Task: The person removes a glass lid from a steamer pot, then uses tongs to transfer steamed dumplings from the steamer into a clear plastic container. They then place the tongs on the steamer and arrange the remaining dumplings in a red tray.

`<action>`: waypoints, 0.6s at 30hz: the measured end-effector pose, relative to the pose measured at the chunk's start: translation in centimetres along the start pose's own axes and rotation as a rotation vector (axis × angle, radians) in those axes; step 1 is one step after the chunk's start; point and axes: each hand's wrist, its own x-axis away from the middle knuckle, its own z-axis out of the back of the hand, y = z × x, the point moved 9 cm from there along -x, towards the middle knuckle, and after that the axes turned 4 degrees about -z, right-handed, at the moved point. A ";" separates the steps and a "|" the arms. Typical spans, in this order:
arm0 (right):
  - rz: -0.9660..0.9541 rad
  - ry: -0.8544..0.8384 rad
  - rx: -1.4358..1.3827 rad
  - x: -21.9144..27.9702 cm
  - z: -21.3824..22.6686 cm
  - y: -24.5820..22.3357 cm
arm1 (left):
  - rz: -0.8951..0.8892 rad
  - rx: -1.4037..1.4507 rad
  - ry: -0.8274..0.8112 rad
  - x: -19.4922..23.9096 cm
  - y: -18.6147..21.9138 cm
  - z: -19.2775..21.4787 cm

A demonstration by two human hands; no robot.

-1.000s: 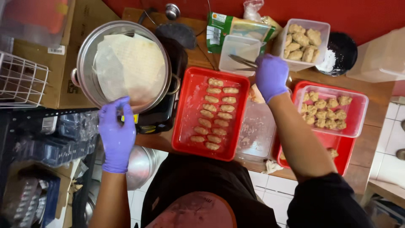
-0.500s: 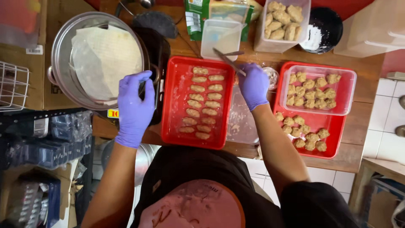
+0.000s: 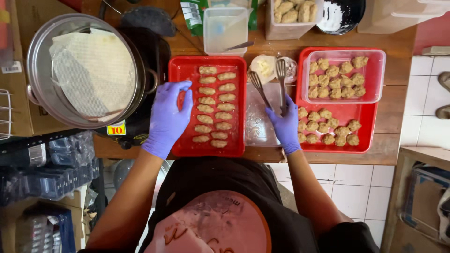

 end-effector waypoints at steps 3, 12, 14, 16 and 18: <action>0.125 0.166 0.232 1.3 0.8 -1.8 | -0.021 -0.009 -0.020 -0.1 0.6 -0.2; 0.060 0.343 0.379 -0.5 -1.2 0.9 | -0.024 -0.114 -0.144 2.4 -0.3 -1.4; 0.055 0.341 0.430 -0.9 -1.5 1.0 | -0.013 -0.120 -0.152 3.0 -1.0 -1.4; 0.047 0.332 0.484 -0.8 -1.7 1.1 | 0.004 -0.126 -0.165 3.8 -1.6 -1.3; 0.063 0.318 0.586 -0.9 -1.8 0.5 | 0.039 -0.130 -0.174 4.4 -2.3 -1.3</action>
